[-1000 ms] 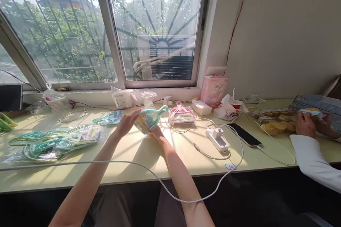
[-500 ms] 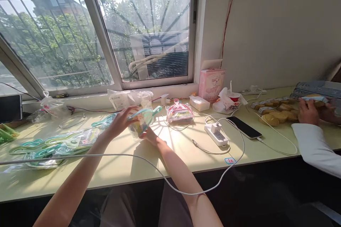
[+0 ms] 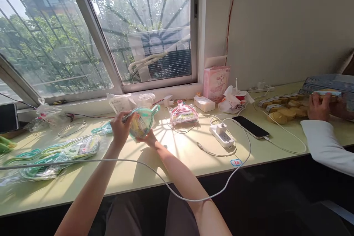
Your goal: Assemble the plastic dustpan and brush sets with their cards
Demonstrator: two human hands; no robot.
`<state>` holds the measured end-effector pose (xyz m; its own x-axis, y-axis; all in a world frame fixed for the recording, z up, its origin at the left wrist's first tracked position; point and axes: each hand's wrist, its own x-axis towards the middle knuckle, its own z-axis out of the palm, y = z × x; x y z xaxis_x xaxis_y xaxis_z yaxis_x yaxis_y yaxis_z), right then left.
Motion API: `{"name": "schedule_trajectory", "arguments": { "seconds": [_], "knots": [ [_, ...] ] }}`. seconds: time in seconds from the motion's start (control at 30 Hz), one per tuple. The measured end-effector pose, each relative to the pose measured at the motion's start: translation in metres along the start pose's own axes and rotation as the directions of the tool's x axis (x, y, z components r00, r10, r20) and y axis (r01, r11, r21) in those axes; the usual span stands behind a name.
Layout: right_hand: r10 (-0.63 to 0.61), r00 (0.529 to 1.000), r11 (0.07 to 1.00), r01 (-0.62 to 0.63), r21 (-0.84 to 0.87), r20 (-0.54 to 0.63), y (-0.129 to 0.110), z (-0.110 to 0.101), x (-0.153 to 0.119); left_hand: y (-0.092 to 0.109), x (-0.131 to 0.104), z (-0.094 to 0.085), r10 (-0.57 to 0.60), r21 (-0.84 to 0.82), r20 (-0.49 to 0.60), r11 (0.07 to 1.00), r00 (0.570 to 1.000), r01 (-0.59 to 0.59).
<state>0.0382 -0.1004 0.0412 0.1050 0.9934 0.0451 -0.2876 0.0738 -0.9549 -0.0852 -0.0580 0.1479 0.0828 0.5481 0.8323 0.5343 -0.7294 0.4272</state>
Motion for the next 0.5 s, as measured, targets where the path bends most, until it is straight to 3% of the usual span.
{"name": "schedule_trajectory", "arguments": {
  "seconds": [0.07,0.27,0.4,0.5],
  "knots": [
    [-0.036,0.998,0.999,0.037,0.024,-0.042,-0.003,0.000,0.000,0.002,0.000,-0.001,-0.054,0.028,-0.038,0.998,0.998,0.055],
    [-0.057,0.998,0.998,0.056,0.012,0.026,-0.012,-0.003,-0.009,0.001,0.005,-0.007,-0.113,0.051,-0.063,0.992,0.992,0.116],
    [-0.081,0.997,0.997,0.081,-0.006,0.013,-0.014,-0.007,-0.007,-0.016,0.020,-0.012,-0.135,0.009,0.052,0.991,0.989,0.135],
    [-0.145,0.989,0.984,0.140,-0.114,-0.035,-0.020,-0.018,0.003,-0.045,0.031,-0.013,-0.288,-0.015,0.194,0.955,0.938,0.296]
  ]
}}
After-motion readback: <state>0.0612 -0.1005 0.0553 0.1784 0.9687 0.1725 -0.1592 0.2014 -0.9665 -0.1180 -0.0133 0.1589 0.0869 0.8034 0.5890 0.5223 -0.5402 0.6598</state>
